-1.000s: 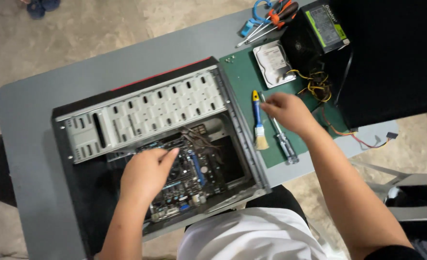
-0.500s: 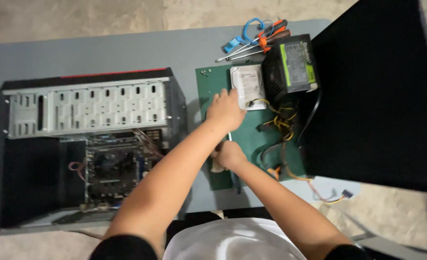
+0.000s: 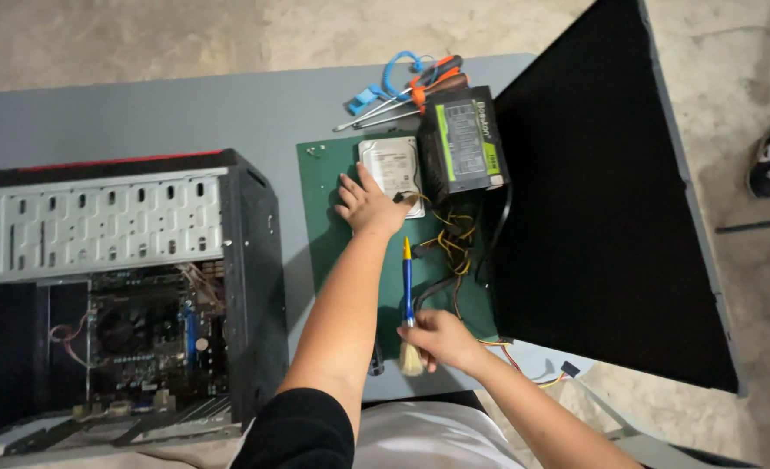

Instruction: Cleaning computer components like RAM and hard drives with a brush and installing them into a PC case.

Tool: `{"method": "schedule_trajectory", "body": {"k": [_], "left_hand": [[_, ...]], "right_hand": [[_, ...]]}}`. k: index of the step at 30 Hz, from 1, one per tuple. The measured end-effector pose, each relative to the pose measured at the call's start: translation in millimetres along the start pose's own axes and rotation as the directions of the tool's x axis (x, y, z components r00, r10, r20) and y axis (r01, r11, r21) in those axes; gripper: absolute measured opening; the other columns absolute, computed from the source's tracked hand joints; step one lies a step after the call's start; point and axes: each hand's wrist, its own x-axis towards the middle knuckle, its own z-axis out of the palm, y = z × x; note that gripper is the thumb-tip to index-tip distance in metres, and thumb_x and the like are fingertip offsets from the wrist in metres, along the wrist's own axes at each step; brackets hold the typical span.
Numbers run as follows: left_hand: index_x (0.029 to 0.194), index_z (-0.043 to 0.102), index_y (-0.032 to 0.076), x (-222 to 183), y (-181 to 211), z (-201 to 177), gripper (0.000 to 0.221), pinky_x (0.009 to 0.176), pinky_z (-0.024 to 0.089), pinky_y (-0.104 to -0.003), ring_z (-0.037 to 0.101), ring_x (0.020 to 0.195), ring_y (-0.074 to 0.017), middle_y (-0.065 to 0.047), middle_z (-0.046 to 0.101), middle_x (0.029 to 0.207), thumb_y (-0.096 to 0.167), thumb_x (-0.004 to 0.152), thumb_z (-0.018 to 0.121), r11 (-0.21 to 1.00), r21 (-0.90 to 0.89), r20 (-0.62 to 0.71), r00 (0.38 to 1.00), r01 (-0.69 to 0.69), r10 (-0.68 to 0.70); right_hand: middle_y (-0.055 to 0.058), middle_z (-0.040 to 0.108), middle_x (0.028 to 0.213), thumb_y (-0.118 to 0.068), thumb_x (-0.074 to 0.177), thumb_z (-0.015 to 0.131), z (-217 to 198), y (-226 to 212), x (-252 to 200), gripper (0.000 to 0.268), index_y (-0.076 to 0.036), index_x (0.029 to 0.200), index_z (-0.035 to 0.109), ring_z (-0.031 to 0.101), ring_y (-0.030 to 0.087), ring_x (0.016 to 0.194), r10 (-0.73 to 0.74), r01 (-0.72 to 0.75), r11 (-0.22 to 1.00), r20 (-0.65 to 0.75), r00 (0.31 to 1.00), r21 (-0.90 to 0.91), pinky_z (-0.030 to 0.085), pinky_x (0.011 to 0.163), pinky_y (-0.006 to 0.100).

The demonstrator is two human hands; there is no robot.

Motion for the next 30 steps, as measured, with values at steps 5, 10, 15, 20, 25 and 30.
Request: {"method": "schedule_trajectory", "body": {"k": [5, 10, 15, 20, 25, 30], "left_hand": [[0.147, -0.004, 0.013, 8, 15, 22, 0.125, 0.105, 0.017, -0.049, 0.013, 0.137, -0.0309, -0.016, 0.01, 0.152, 0.07, 0.062, 0.068, 0.996, -0.028, -0.138, 0.986, 0.087, -0.09], [0.147, -0.002, 0.013, 13, 21, 26, 0.133, 0.099, 0.028, -0.041, 0.025, 0.131, -0.0266, -0.011, 0.023, 0.149, 0.07, 0.056, 0.077, 0.989, -0.005, -0.198, 0.97, 0.146, -0.144], [0.147, -0.002, 0.02, -5, 29, 8, 0.133, 0.09, 0.041, -0.047, 0.033, 0.125, -0.0311, -0.012, 0.027, 0.146, 0.059, 0.054, 0.085, 0.994, 0.018, -0.172, 0.979, 0.112, -0.107], [0.147, 0.003, 0.021, -16, 24, 0, 0.131, 0.093, 0.039, -0.045, 0.03, 0.127, -0.0315, -0.013, 0.023, 0.146, 0.056, 0.053, 0.086, 0.99, 0.114, -0.109, 0.992, 0.08, -0.068], [0.146, 0.006, 0.028, -48, 20, -41, 0.126, 0.092, 0.037, -0.045, 0.035, 0.122, -0.0292, -0.011, 0.037, 0.135, 0.039, 0.051, 0.088, 0.994, 0.067, -0.097, 0.992, 0.084, -0.078], [0.149, 0.01, 0.022, -66, -25, -60, 0.112, 0.061, 0.049, -0.029, 0.063, 0.082, -0.02, -0.014, 0.059, 0.119, 0.03, 0.053, 0.067, 0.507, -0.816, 0.317, 0.948, 0.276, -0.005]], "right_hand": [[0.014, 0.055, 0.045, -0.018, 0.084, 0.063, 0, 7, -25, 0.022, -0.002, 0.073, 0.052, 0.056, 0.017, 0.035, 0.01, -0.01, 1.0, 0.002, 1.0, 0.011, 0.045, 0.036, 0.023], [0.01, 0.054, 0.047, -0.017, 0.086, 0.062, -1, 26, -32, 0.022, -0.005, 0.071, 0.05, 0.052, 0.016, 0.033, 0.026, -0.026, 0.999, -0.021, 0.999, 0.028, 0.043, 0.033, 0.023], [0.007, 0.051, 0.057, -0.009, 0.083, 0.06, -1, 41, -39, 0.011, -0.004, 0.079, 0.053, 0.052, 0.015, 0.045, -0.024, 0.031, 0.985, -0.041, 0.999, 0.172, 0.05, 0.041, 0.027], [0.007, 0.061, 0.069, -0.009, 0.081, 0.058, -4, 67, -36, 0.009, -0.004, 0.088, 0.056, 0.059, 0.014, 0.056, -0.082, 0.099, 0.973, -0.085, 0.993, 0.209, 0.052, 0.046, 0.027], [0.008, 0.062, 0.073, -0.007, 0.08, 0.06, -10, 68, -42, 0.01, -0.005, 0.089, 0.058, 0.061, 0.015, 0.065, -0.074, 0.085, 0.987, -0.082, 0.994, 0.136, 0.057, 0.052, 0.028], [0.0, 0.066, 0.092, -0.009, 0.068, 0.068, -30, 66, -43, 0.024, -0.012, 0.091, 0.066, 0.061, 0.014, 0.089, -0.638, 0.598, 0.769, -0.223, 0.737, -0.226, 0.045, 0.081, 0.027]]}}
